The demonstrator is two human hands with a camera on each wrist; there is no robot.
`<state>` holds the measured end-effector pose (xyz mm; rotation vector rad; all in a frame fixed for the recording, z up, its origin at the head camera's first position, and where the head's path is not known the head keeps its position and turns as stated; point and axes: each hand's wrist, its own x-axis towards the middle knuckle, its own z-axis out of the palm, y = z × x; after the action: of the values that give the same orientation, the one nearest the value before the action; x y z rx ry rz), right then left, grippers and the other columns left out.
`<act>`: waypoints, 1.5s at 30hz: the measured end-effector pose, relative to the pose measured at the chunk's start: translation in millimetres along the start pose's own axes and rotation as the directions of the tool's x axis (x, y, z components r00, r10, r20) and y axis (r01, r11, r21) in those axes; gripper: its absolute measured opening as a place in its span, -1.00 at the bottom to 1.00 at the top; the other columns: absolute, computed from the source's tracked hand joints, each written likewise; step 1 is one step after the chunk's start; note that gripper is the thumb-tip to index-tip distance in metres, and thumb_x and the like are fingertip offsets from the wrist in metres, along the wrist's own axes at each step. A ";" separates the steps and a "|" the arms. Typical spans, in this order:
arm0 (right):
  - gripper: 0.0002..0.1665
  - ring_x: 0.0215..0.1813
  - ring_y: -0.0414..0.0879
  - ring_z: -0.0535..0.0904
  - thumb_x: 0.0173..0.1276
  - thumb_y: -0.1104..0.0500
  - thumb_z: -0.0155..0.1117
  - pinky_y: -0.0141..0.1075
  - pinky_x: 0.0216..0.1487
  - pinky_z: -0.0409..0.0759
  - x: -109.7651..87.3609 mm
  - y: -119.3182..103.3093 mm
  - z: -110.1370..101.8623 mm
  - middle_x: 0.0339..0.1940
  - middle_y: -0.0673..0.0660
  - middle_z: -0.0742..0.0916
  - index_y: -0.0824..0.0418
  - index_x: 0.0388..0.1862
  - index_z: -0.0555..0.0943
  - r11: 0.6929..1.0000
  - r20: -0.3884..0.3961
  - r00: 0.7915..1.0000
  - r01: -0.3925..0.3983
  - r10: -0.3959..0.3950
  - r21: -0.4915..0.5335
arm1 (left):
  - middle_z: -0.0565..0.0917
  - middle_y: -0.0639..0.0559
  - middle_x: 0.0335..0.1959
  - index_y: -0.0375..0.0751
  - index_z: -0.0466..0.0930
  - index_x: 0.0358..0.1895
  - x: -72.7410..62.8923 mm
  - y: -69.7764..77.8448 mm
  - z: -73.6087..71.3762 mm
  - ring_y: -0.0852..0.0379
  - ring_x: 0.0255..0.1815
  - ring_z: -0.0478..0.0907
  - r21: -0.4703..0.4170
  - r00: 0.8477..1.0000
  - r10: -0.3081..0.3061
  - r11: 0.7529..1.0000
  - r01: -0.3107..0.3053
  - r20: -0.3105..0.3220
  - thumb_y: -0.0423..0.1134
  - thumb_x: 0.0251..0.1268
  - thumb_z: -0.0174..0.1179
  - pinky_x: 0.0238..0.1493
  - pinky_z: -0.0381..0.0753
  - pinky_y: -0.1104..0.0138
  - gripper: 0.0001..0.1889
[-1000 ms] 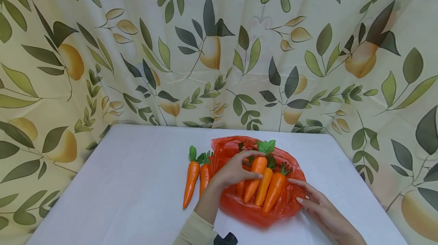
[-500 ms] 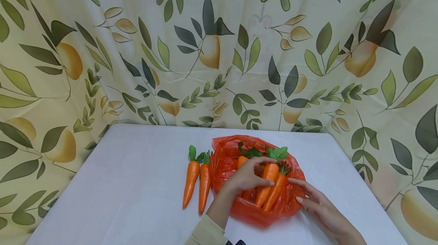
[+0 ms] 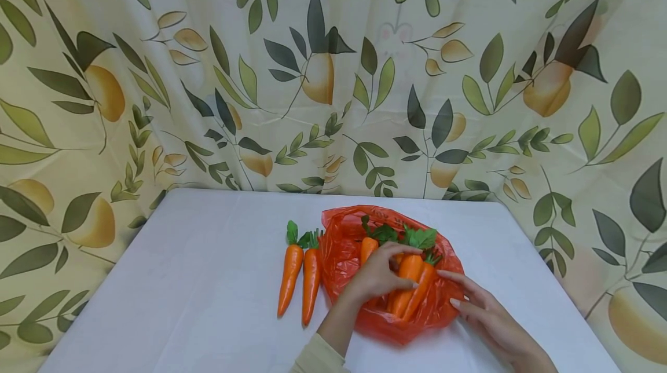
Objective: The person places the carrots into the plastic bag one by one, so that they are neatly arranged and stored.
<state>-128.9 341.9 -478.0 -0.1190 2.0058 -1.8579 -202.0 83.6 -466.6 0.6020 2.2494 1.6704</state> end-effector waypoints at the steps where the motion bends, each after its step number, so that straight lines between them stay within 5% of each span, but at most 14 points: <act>1: -0.31 0.34 -0.46 0.36 0.64 0.19 0.07 -0.36 0.27 0.47 -0.1 0.0 -0.1 0.44 -0.24 0.40 0.17 0.67 0.17 1.000 0.002 1.000 0.000 0.000 0.001 | 0.48 0.33 0.06 0.24 0.71 0.22 -0.2 -0.2 0.5 0.20 -0.14 0.45 0.004 1.000 -0.002 1.000 0.002 0.000 -0.33 0.12 0.58 -0.24 0.61 0.40 -0.42; 38: -0.32 0.33 -0.42 0.41 0.65 0.15 0.08 -0.33 0.26 0.49 1.3 0.3 -0.1 0.52 -0.07 0.30 0.15 0.66 0.20 1.000 -0.018 1.000 -0.011 0.010 -0.010 | 0.55 0.23 0.07 0.26 0.74 0.12 0.1 3.1 -12.9 0.16 -0.11 0.51 0.002 0.999 -0.043 0.999 0.043 -0.009 -0.31 0.17 0.55 -0.26 0.64 0.35 -0.53; 45: -0.32 0.31 -0.45 0.39 0.66 0.13 0.07 -0.37 0.25 0.48 1.4 1.4 -1.2 0.63 0.14 0.14 0.14 0.67 0.18 1.000 -0.016 1.000 -0.027 0.027 -0.010 | 0.58 0.14 0.08 0.23 0.74 0.14 -0.5 2.5 -21.8 0.15 -0.05 0.54 -0.001 1.000 -0.028 1.000 0.028 -0.009 -0.31 0.19 0.54 -0.21 0.65 0.34 -0.53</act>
<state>-130.3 342.7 -479.7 -0.0800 2.0175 -1.8375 -211.0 65.6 -457.7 0.5616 2.2520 1.6641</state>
